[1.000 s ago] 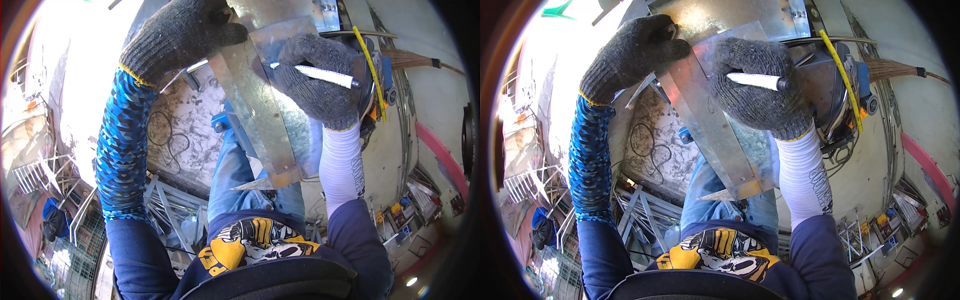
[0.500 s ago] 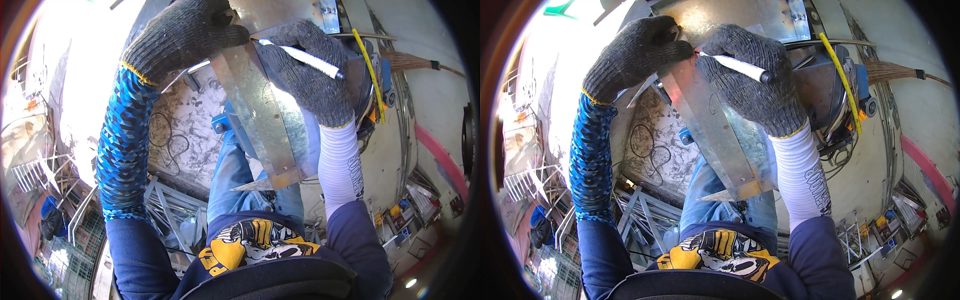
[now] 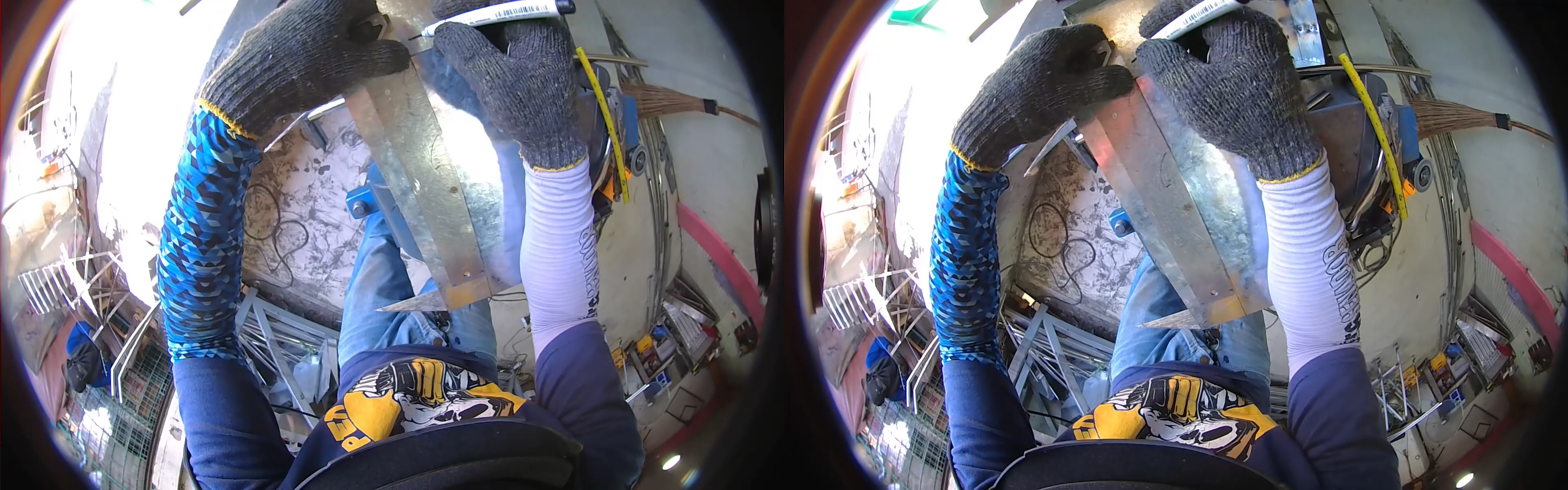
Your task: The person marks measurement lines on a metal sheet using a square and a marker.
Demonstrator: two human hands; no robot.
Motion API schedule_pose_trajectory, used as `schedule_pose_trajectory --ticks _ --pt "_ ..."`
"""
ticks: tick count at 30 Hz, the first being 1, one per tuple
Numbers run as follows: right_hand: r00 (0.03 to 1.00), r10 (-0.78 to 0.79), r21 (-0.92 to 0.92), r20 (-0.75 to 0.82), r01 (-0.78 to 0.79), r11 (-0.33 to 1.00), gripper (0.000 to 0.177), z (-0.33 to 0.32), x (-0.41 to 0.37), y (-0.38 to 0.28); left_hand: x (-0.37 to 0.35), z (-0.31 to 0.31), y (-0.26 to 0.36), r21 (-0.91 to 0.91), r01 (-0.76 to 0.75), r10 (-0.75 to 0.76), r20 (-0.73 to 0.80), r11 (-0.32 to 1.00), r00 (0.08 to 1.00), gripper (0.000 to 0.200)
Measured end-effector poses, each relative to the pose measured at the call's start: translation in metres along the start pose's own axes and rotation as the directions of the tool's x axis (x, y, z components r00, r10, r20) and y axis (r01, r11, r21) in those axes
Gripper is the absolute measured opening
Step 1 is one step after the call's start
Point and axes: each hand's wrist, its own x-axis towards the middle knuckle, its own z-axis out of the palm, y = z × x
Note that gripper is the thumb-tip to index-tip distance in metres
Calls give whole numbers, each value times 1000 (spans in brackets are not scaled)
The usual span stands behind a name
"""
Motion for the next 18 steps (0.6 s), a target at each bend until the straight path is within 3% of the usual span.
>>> schedule_pose_trajectory --ticks 2,5,8,18 --pt "1000 15 81 -2 -15 997 18 2 1 2 1 5 -5 -38 -90 88 -60 995 994 54" --pt "997 30 23 70 -32 999 15 0 6 -2 6 -2 -2 -68 -32 36 62 997 997 48" --pt "996 2 101 94 -11 995 13 0 9 -4 5 2 -2 -46 -52 52 14 998 999 44" --pt "989 -33 -99 142 47 994 21 0 11 -7 4 3 -5 -123 -79 80 7 989 997 43"
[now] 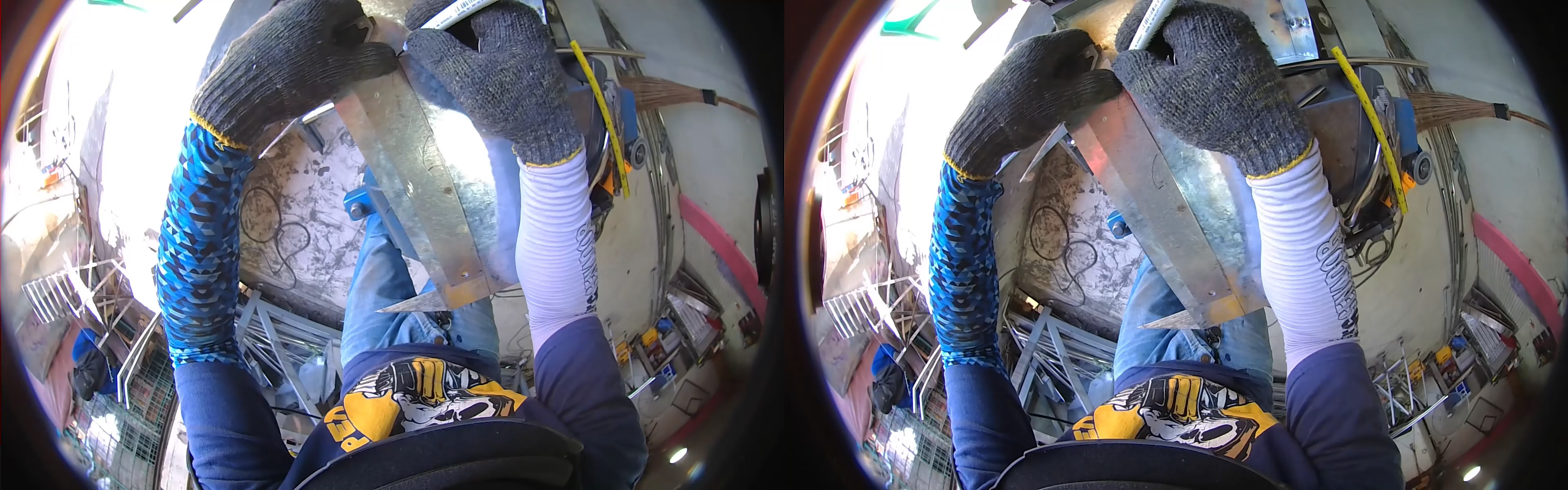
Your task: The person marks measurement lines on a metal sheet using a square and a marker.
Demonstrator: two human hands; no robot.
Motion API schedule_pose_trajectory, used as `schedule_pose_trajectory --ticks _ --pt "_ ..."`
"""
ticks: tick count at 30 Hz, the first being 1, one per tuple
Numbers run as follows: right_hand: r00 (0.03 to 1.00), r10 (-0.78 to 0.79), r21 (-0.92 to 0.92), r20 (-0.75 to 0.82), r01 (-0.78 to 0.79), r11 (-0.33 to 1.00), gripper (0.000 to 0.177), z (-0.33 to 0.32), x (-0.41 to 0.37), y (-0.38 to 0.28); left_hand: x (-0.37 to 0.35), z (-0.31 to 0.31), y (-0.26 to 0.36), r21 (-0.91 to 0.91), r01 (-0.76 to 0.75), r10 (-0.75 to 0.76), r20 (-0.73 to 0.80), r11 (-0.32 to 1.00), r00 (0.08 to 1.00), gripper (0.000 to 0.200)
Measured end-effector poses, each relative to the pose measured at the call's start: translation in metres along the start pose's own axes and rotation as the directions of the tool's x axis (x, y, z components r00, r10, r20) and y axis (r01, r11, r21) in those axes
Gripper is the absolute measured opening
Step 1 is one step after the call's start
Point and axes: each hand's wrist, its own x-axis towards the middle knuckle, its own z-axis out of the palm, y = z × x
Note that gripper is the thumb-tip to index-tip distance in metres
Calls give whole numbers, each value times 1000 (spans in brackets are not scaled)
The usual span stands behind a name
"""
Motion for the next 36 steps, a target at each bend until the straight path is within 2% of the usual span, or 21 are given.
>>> schedule_pose_trajectory --ticks 5,7,8,10,14,16,17,18,19,23,25,27,29,30,31,32,34,35,36 --pt "996 -86 -24 -27 85 996 21 2 1 6 -1 -3 7 30 53 -54 31 998 998 42" --pt "964 -265 -202 4 261 944 20 1 1 8 -1 -3 5 1 57 -57 42 998 997 42" --pt "964 -265 -202 4 260 944 20 2 1 6 -1 -3 4 -27 62 -61 52 998 997 43" --pt "993 -105 24 -52 107 994 19 3 0 1 0 -2 3 9 36 -36 22 999 999 43" --pt "996 -62 71 -65 66 995 20 2 -1 0 0 -1 2 74 5 -4 -15 997 1000 44" --pt "969 -228 -12 -96 228 974 15 5 0 6 0 -2 2 64 5 -4 -6 998 1000 44" --pt "969 -227 -13 -96 227 974 15 3 0 7 0 -2 2 54 4 -4 1 999 1000 44" --pt "942 -335 -230 -26 320 919 12 1 0 7 0 -2 2 54 3 -3 2 999 1000 44" --pt "905 -420 -427 67 407 807 9 0 -1 8 0 -2 1 34 -2 2 3 999 1000 43" --pt "850 -523 -498 70 484 720 8 1 -1 15 0 -2 4 29 -12 12 2 1000 1000 42" --pt "936 -348 -258 48 348 901 10 -1 -1 7 -1 -1 5 48 -19 20 -17 999 1000 41" --pt "934 -354 -274 43 352 895 9 0 0 7 -1 -1 6 67 -25 28 -35 997 999 40" --pt "932 -361 -289 39 356 889 8 -1 -1 4 0 -3 8 24 32 -33 26 999 999 38" --pt "977 -211 -106 14 211 972 7 -4 -2 -2 1 -4 9 26 33 -33 25 999 999 38" --pt "998 -54 82 20 52 995 6 -6 -2 -6 1 -5 10 -1 74 -74 63 997 995 37" --pt "998 -57 80 19 56 995 6 -4 -4 -4 2 -6 11 -28 114 -111 100 993 989 35" --pt "979 -63 230 -195 108 967 6 7 -12 7 2 -2 5 -31 50 -48 74 998 996 35" --pt "970 -90 179 -224 132 975 18 3 -10 26 0 -1 1 -30 -13 14 50 999 999 35" --pt "968 -107 172 -226 148 974 18 0 -14 37 -2 -4 -1 -25 -17 18 34 1000 999 35"
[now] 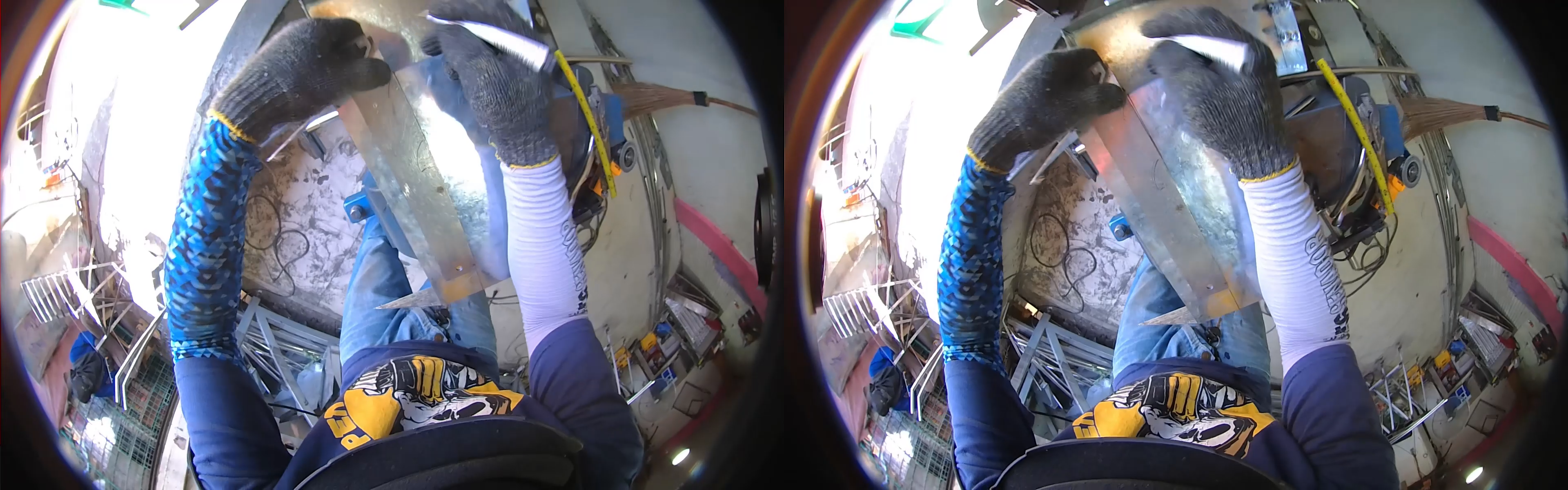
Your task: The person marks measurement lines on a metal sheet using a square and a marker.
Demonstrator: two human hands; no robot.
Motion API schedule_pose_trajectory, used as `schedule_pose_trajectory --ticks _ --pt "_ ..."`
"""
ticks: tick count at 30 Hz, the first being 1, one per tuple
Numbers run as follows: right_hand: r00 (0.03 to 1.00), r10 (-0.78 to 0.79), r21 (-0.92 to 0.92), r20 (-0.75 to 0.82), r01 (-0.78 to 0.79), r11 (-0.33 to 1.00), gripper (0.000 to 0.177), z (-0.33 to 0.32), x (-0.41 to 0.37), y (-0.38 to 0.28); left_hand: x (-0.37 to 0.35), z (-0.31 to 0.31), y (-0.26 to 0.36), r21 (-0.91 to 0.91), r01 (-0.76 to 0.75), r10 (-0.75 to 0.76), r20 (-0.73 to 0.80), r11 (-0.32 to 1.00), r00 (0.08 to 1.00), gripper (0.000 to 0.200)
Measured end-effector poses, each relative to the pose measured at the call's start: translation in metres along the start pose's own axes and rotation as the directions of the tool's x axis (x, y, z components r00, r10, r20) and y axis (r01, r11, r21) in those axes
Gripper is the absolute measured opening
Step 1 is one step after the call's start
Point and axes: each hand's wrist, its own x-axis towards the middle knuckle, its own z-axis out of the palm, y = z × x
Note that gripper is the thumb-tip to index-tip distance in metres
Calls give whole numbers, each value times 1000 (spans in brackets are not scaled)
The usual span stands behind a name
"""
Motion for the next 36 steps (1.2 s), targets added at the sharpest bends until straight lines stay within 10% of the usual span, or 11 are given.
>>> schedule_pose_trajectory --ticks 2,4,13,20,36 --pt "932 -362 -506 -7 309 805 20 -4 -10 9 -9 -7 -2 -60 -97 99 25 993 995 35" --pt "943 -226 -380 -245 121 917 24 2 -21 -2 -33 -9 4 -126 52 -54 -19 991 998 35" --pt "819 475 -533 -323 -572 623 25 14 -16 -32 -152 -12 45 -435 184 -253 -106 882 962 27" --pt "854 197 -324 -482 -383 865 18 14 -17 -32 -207 -22 87 -515 127 -229 -140 848 963 25" --pt "846 98 115 -525 -43 992 17 -69 -103 -160 -195 -66 165 -605 -2 -22 -32 796 999 28"
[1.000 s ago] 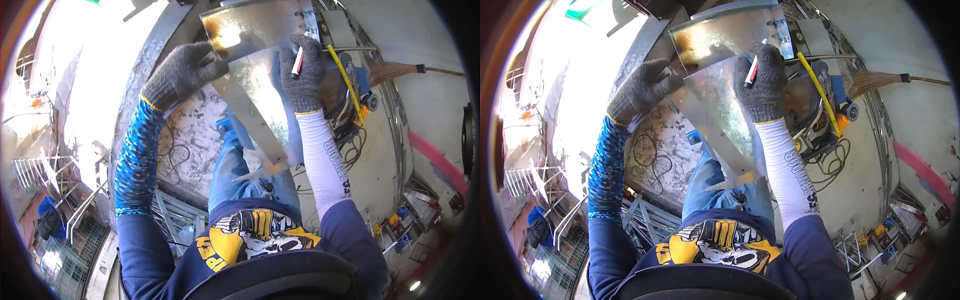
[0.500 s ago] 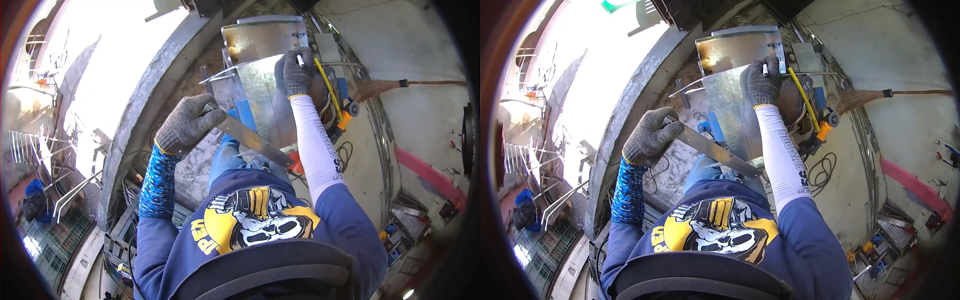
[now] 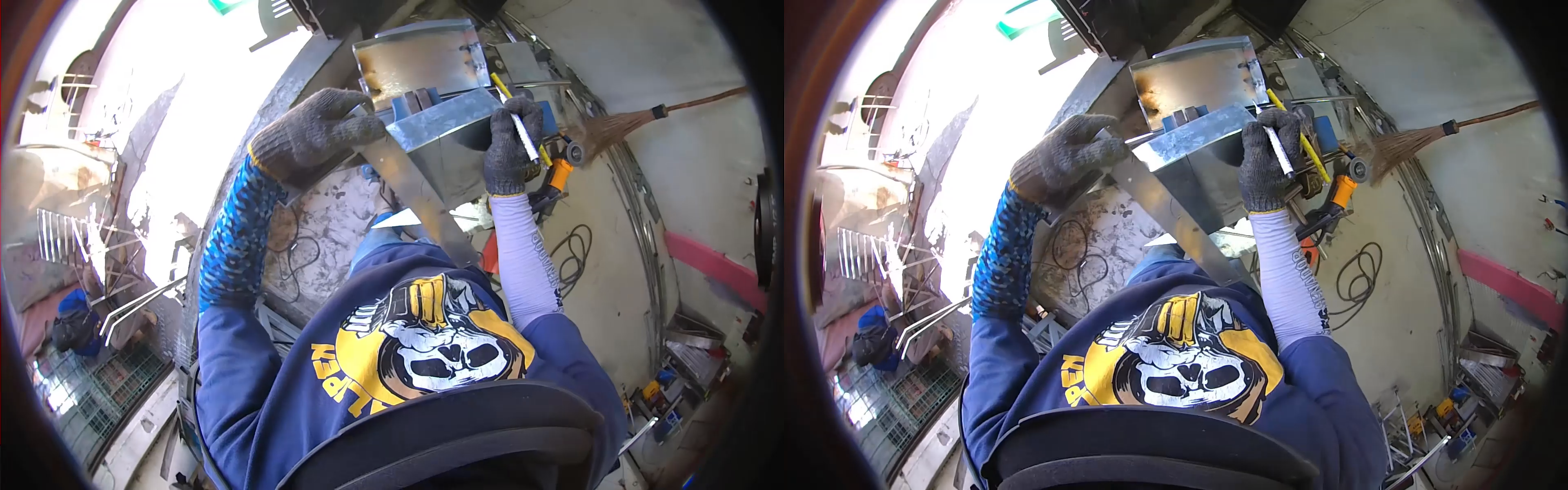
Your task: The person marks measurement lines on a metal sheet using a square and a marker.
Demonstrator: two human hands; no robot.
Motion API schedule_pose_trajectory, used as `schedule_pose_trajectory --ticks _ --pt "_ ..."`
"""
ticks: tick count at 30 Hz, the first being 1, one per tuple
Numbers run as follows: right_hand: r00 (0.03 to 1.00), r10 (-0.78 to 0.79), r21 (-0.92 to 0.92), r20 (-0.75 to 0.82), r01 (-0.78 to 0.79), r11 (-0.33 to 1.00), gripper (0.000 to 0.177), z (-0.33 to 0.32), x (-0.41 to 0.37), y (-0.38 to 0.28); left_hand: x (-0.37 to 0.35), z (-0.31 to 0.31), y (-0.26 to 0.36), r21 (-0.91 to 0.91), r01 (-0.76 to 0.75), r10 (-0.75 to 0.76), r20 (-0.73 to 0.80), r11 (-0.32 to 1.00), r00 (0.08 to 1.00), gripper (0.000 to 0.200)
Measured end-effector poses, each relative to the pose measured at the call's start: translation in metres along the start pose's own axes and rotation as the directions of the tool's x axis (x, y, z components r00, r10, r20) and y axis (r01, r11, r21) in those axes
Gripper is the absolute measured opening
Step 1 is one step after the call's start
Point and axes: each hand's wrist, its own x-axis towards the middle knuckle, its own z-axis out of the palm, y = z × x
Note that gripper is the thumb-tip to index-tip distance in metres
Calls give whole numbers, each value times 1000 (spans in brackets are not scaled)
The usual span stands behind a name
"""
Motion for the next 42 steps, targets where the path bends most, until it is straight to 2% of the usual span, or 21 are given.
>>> schedule_pose_trajectory --ticks 2,3,6,7,8,9,11,15,18,21,23,25,28,30,32,34,36,37,38,40,42 --pt "1000 6 73 -11 -5 997 18 -4 -4 3 13 -3 0 385 -232 198 126 893 972 28" --pt "1000 -27 61 -1 27 998 18 -7 -6 0 18 -9 2 454 -90 -6 205 886 979 45" --pt "999 -40 81 -6 40 996 21 -14 -10 -4 37 -7 -3 273 172 -235 214 946 948 46" --pt "997 -78 59 11 77 995 21 -18 -11 -1 32 -7 -3 452 -37 -85 247 891 965 42" --pt "992 -120 37 26 119 992 21 -19 -11 1 30 -5 -2 468 -31 -93 239 883 967 42" --pt "998 54 160 28 -58 985 22 -19 -14 -2 31 -3 -3 426 -21 -87 233 905 968 41" --pt "999 44 159 32 -49 986 21 -20 -11 0 42 -2 -4 311 137 -207 204 940 957 51" --pt "998 47 164 52 -55 985 20 -21 3 1 46 11 1 206 143 -169 116 968 979 49" --pt "999 30 179 45 -38 983 20 -25 11 -9 50 8 -21 110 32 -44 105 993 994 51" --pt "980 164 354 109 -192 915 17 -30 14 -8 58 4 -3 389 -174 87 232 905 969 53" --pt "991 100 277 83 -120 953 16 -30 20 -3 65 9 32 456 43 -183 268 889 946 56" --pt "996 -64 110 55 58 992 16 -29 30 3 70 17 42 367 127 -225 239 921 945 58" --pt "994 13 151 111 -29 988 14 -43 41 1 76 30 22 185 346 -381 213 920 900 50" --pt "995 0 85 103 -8 996 13 -55 42 7 83 41 -11 319 -169 41 372 932 927 39" --pt "996 -6 8 91 5 1000 13 -73 39 9 96 56 -46 225 192 -249 266 955 931 36" --pt "993 112 -15 40 -111 994 13 -86 39 8 98 69 -29 242 -161 92 274 957 957 35" --pt "994 96 19 46 -96 995 14 -88 49 8 120 61 -20 531 -200 55 276 823 960 34" --pt "998 53 124 27 -56 991 14 -85 59 3 100 68 31 173 93 -112 103 981 988 41" --pt "1000 13 229 1 -13 973 14 -84 68 -6 95 56 39 329 -185 131 180 926 975 50" --pt "999 31 217 27 -36 975 17 -81 81 -41 87 32 59 316 -315 273 171 895 947 50" --pt "997 -22 241 79 3 970 12 -75 88 -67 61 28 101 103 39 -29 -98 994 995 52"
